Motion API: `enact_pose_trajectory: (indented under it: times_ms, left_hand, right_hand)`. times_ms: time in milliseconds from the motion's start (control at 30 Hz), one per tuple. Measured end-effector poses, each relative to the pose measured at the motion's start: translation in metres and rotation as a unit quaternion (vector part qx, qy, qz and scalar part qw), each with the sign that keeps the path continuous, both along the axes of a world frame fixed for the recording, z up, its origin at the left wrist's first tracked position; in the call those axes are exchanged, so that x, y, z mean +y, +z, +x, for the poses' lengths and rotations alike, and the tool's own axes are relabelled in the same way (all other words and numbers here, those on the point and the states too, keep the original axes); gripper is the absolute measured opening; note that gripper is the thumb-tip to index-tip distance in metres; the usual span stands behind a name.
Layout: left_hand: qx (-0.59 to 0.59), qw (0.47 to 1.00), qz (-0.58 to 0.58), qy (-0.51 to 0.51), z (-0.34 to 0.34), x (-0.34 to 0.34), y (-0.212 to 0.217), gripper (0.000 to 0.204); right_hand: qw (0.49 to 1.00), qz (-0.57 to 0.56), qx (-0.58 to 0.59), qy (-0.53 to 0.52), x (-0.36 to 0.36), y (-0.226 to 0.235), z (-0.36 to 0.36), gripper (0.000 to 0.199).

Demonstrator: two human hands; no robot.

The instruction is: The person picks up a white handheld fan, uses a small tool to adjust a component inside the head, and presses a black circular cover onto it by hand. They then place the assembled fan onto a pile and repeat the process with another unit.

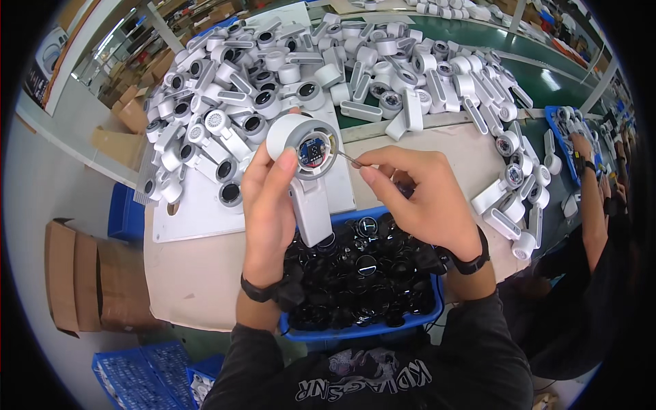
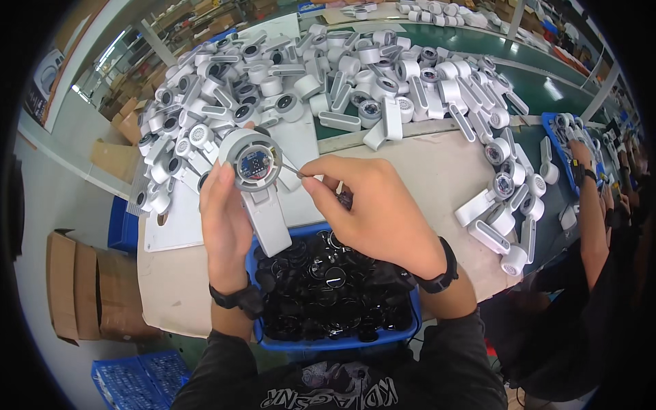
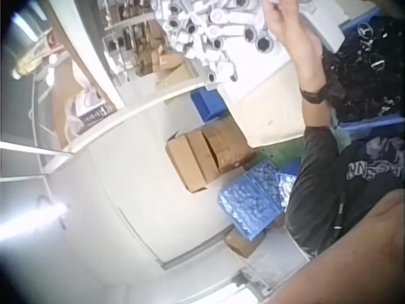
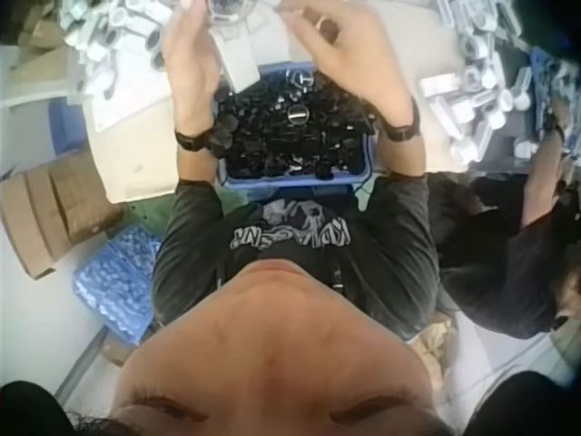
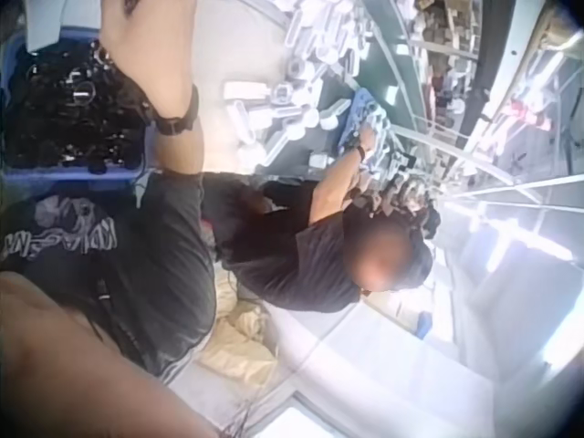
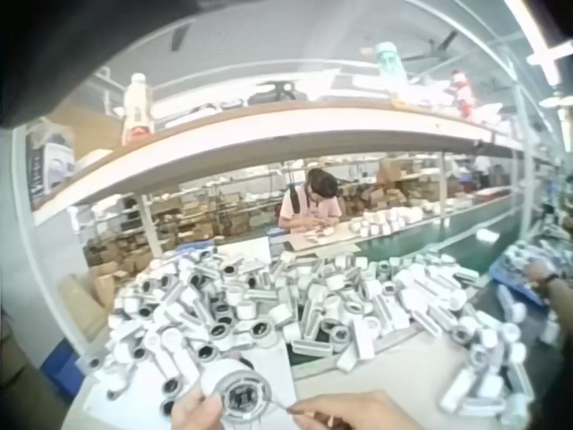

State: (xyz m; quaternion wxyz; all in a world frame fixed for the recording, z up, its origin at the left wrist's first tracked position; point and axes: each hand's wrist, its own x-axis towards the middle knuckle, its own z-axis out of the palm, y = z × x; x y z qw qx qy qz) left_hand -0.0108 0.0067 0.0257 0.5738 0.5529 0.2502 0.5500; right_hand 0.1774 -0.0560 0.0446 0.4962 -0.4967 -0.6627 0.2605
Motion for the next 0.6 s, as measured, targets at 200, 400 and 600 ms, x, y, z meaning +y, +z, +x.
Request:
enact_pose_trajectory:
  times_ms: [200, 400, 600]
  left_hand:
    - [-0.051, 0.998, 0.026, 0.014, 0.000, 0.001, -0.006, 0.066]
    - [-0.025, 0.997, 0.067, 0.030, 0.009, -0.002, -0.004, 0.073]
    - [-0.060, 0.998, 0.030, 0.022, 0.008, -0.003, -0.005, 0.070]
  right_hand:
    - [1.000, -0.016, 0.004, 0.009, 0.000, -0.002, -0.002, 0.014]
    - [0.998, -0.049, 0.047, 0.015, 0.005, -0.012, -0.007, 0.015]
    - [1.000, 0.009, 0.026, -0.014, 0.008, -0.013, -0.012, 0.015]
